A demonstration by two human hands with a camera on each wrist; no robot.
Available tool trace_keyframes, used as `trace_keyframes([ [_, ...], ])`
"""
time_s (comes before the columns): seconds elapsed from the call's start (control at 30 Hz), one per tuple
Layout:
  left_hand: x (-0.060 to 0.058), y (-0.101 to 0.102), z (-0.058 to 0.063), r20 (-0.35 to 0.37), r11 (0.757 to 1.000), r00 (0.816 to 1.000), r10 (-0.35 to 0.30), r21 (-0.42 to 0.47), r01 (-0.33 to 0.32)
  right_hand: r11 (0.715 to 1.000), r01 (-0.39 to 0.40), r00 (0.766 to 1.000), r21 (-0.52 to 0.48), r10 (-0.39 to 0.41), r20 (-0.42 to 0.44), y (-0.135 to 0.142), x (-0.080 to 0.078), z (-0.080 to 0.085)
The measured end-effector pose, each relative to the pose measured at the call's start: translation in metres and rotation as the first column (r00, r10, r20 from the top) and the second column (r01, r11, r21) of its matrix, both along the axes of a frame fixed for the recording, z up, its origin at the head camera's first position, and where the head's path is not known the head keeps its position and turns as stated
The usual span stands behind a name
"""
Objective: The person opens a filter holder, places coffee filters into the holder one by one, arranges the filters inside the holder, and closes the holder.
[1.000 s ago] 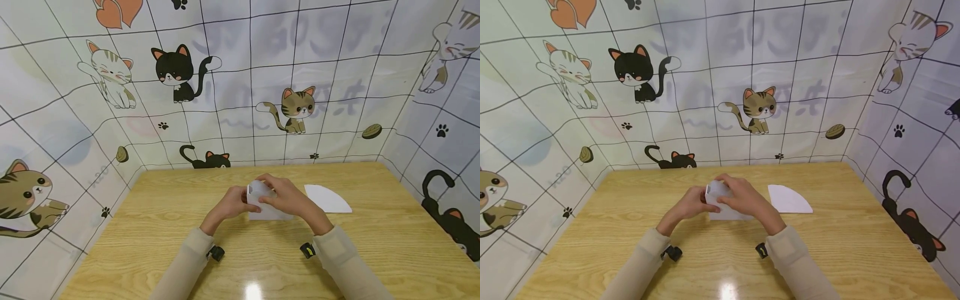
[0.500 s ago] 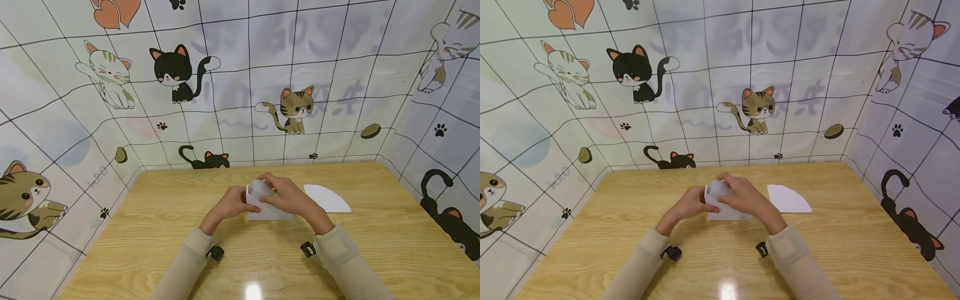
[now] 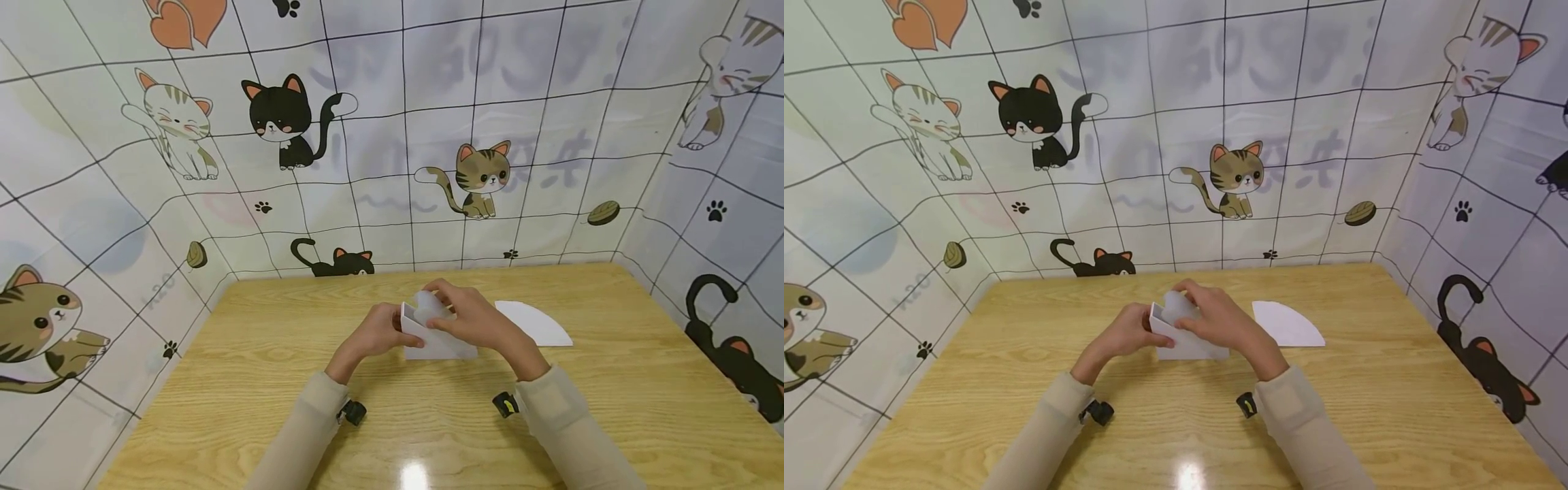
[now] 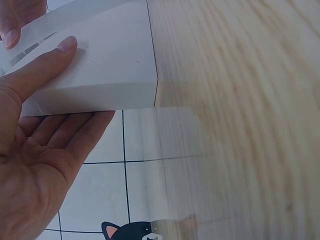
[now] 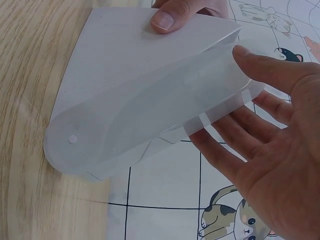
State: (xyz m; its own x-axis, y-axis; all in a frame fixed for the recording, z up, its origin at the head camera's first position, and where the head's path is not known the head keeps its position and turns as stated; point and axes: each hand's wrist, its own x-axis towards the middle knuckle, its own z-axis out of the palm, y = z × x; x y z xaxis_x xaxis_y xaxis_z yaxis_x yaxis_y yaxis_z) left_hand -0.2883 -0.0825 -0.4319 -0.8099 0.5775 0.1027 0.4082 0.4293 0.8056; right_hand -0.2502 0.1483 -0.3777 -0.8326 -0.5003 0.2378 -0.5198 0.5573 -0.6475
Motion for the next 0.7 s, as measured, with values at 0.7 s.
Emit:
trace_keyframes([
  [0.7,-0.0001,-0.0004,-0.0014,-0.004,1.000,1.000,-0.002,0.009,0.002,1.000,-0.023,1.000,0.011,0.023,-0.012,0.0070,-0.0006,0.0046],
])
